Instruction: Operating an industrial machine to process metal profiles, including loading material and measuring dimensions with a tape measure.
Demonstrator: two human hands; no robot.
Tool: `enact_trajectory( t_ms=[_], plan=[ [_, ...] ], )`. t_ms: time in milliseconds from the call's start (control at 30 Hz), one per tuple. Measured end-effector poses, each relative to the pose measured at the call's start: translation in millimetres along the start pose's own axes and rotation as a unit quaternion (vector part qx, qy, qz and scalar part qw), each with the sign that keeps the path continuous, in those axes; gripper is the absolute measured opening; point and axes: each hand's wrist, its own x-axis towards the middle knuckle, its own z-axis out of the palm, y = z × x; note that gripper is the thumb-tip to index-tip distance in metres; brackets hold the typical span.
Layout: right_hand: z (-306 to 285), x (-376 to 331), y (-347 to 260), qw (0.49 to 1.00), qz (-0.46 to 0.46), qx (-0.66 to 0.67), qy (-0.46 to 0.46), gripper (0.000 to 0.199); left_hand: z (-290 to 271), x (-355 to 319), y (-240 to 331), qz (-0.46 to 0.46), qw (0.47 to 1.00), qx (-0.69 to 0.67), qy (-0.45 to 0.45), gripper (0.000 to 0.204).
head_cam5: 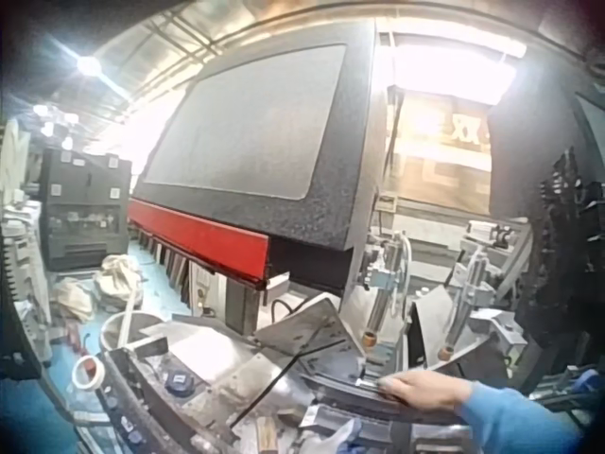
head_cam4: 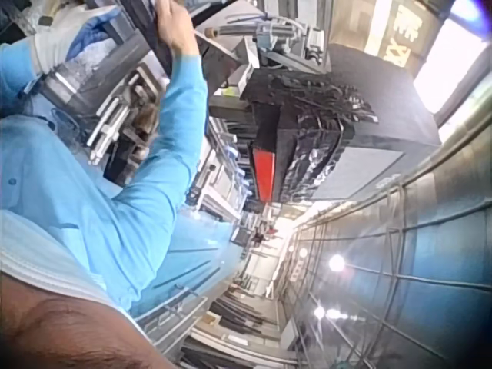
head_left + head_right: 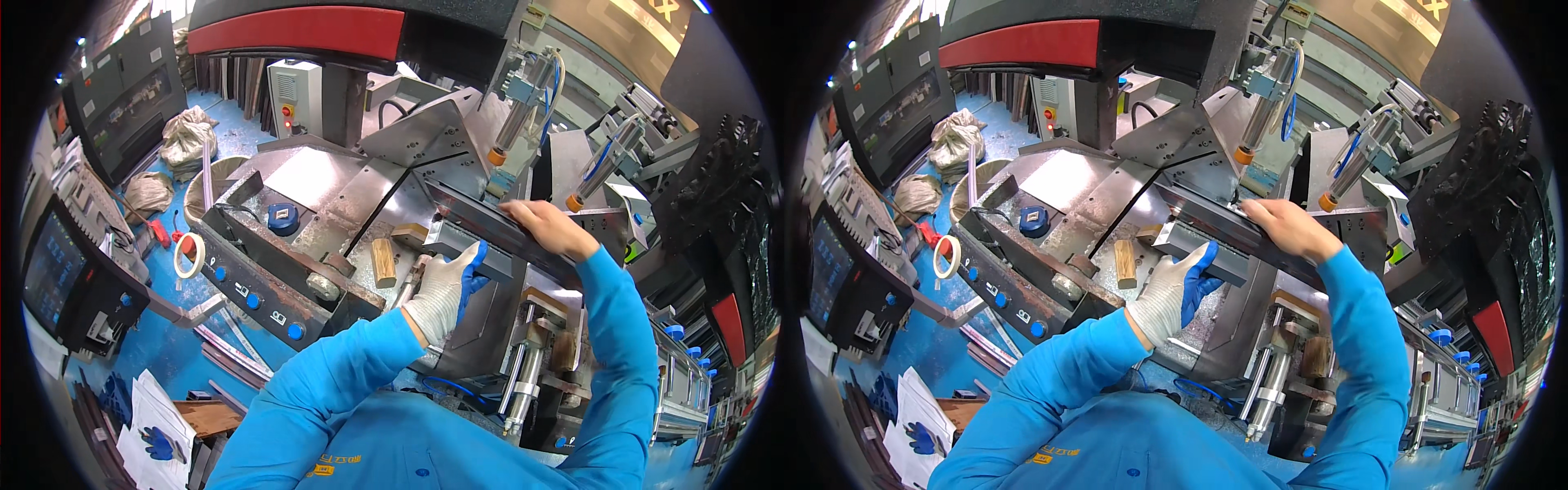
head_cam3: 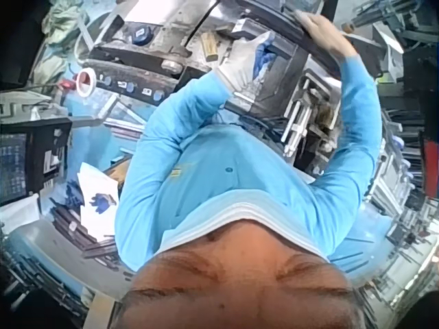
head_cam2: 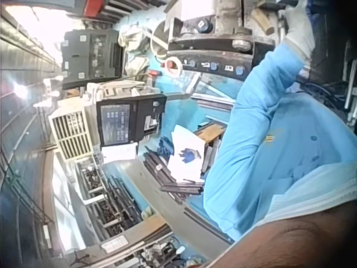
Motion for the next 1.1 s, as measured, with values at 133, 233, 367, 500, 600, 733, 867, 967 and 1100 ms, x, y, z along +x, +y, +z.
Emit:
enact_trajectory(
  t_ms=[133, 233, 367, 500, 600, 733, 867, 967, 1100],
  plan=[
    [13, 26, -34, 0.991, 0.093, 0.057, -0.081, 0.078, 13, -20, 11, -0.002, 1.0, 0.005, 0.014, 0.037],
    [18, 33, -45, 0.988, 0.108, 0.058, -0.089, 0.087, 16, -30, 15, -0.008, 0.999, 0.01, 0.03, 0.03],
    [24, 35, -52, 0.992, 0.09, 0.014, -0.088, 0.093, 8, -30, 15, -0.021, 1.0, 0.006, 0.019, 0.032],
    [25, 40, -51, 0.99, 0.099, 0.005, -0.103, 0.092, 5, -30, 14, -0.015, 1.0, 0.0, 0.024, 0.032],
    [17, 39, -46, 0.989, 0.093, 0.008, -0.111, 0.09, 4, -24, 13, -0.011, 1.0, -0.001, 0.029, 0.032],
    [-2, 25, -9, 0.992, 0.052, 0.082, -0.085, 0.082, 4, 0, 14, 0.0, 0.999, -0.013, 0.04, 0.028],
    [-12, -25, 53, 0.999, -0.024, 0.039, 0.005, 0.053, -9, 29, 26, 0.03, 0.998, -0.027, 0.055, 0.035],
    [1, -88, 106, 0.986, -0.049, -0.093, 0.128, 0.037, -32, 55, 28, 0.131, 0.979, 0.145, 0.05, 0.036],
    [10, -161, 221, 0.962, 0.04, -0.158, 0.221, 0.034, -66, 93, 47, 0.309, 0.828, 0.468, 0.01, 0.041]
  ],
)
